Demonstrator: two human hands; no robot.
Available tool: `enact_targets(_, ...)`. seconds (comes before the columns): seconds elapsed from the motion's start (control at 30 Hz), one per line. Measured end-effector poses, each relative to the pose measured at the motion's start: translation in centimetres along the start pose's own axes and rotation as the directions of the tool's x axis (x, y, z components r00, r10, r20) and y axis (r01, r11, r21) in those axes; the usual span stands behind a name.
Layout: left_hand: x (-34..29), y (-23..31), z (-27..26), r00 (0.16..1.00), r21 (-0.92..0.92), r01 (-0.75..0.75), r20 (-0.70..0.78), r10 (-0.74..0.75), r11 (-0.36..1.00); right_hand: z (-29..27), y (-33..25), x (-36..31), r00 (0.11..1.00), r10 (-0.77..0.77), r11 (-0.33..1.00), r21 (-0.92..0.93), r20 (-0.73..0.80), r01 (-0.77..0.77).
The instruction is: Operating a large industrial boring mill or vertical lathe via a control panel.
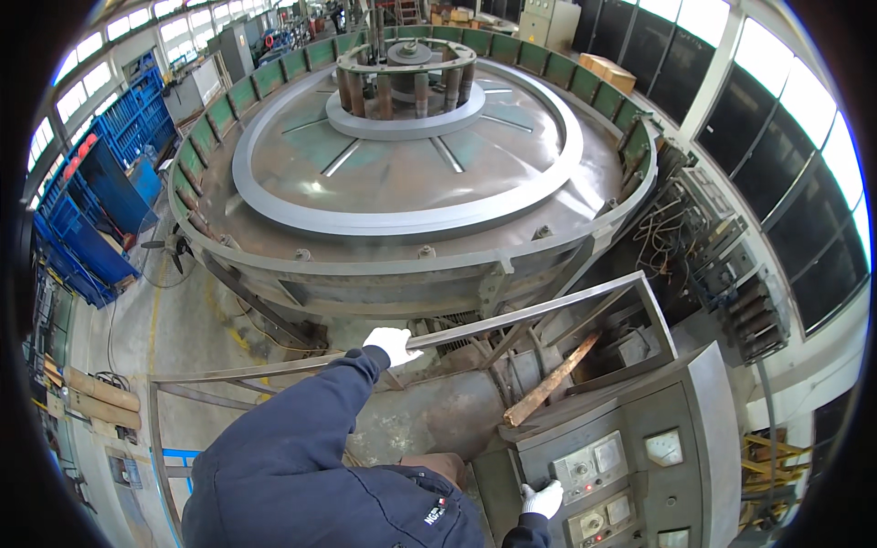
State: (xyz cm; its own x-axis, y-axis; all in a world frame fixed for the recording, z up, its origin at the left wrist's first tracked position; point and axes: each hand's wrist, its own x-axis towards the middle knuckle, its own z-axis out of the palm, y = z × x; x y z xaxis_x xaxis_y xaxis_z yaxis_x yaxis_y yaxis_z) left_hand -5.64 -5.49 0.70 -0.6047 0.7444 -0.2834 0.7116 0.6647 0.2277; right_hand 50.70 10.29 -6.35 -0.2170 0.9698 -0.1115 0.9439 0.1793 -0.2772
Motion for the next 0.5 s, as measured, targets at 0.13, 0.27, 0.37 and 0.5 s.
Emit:
enact_targets(0.13, 0.0, 0.0, 0.0, 1.0, -0.008, -0.002, -0.006, 0.002, 1.0, 0.0, 0.0, 0.1, 1.0, 0.006, 1.0, 0.017, 0.017, -0.007)
enact_targets(0.27, -0.1, 0.0, 0.0, 1.0, -0.003, 0.002, 0.0, -0.002, 1.0, 0.4, 0.4, 0.2, 1.0, -0.012, 1.0, 0.018, -0.012, 0.012)
enact_targets(0.37, 0.0, 0.1, 0.0, 1.0, 0.0, -0.003, 0.001, 0.003, 1.0, 0.8, 0.9, 0.3, 1.0, -0.009, 1.0, -0.004, -0.021, 0.009)
enact_targets(0.5, 0.2, 0.1, 0.0, 1.0, 0.007, -0.009, 0.0, 0.009, 1.0, 1.3, 1.4, 0.4, 1.0, 0.002, 1.0, 0.0, -0.022, -0.002)
